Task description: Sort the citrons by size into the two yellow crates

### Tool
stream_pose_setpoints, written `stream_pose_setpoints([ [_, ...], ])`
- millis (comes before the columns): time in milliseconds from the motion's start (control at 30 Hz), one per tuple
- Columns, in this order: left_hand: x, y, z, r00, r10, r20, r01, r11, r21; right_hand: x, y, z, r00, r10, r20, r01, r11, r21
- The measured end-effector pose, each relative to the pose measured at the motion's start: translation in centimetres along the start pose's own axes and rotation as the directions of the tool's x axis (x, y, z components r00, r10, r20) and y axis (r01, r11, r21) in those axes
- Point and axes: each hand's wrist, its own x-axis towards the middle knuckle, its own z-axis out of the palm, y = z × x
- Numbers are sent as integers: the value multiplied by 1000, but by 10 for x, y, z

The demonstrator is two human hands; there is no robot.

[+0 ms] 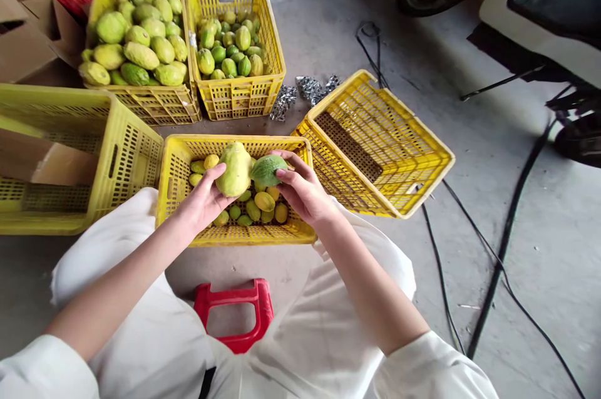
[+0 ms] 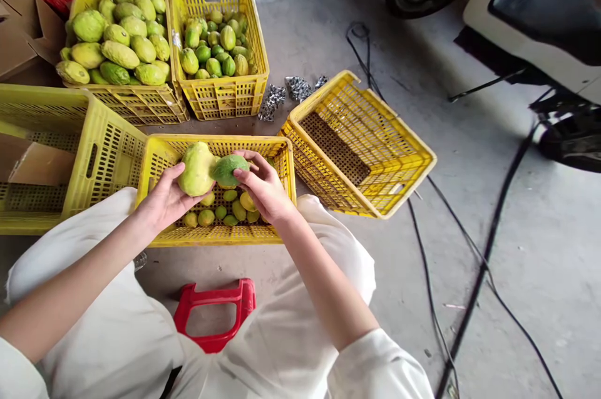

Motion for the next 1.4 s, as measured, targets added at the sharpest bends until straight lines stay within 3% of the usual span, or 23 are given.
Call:
stream_pose_setpoints([
  [133,2,-1,-4,1000,9,22,-11,995,103,-1,-4,-1,995,65,71,-70,995,73],
  [300,3,-2,-5,998,40,40,-44,995,88,4,2,-2,998,35,-52,-31,997,76],
  [433,2,-4,-5,996,71,61,-75,995,65,6,3,1,998,27,-52,-24,998,59],
  [600,0,0,-2,999,18,32,-18,1000,15,5,-1,1,997,15,-76,-8,995,97],
  [733,1,3,0,999,30,-37,-32,998,-58,3,-3,-3,993,116,-14,-112,982,149],
  [833,3,3,-2,999,41,-29,-42,998,-54,3,-4,-5,985,166,35,-170,974,152],
  [1100,4,-2,-7,994,77,75,-77,997,-6,3,-9,-3,991,120,54,-126,983,132],
  [1267,3,-3,-5,991,121,56,-121,993,0,4,-6,-7,995,104,10,-105,988,116],
  [1400,5,-3,-8,994,106,32,-105,994,-4,4,-9,-7,986,140,87,-150,983,111],
])
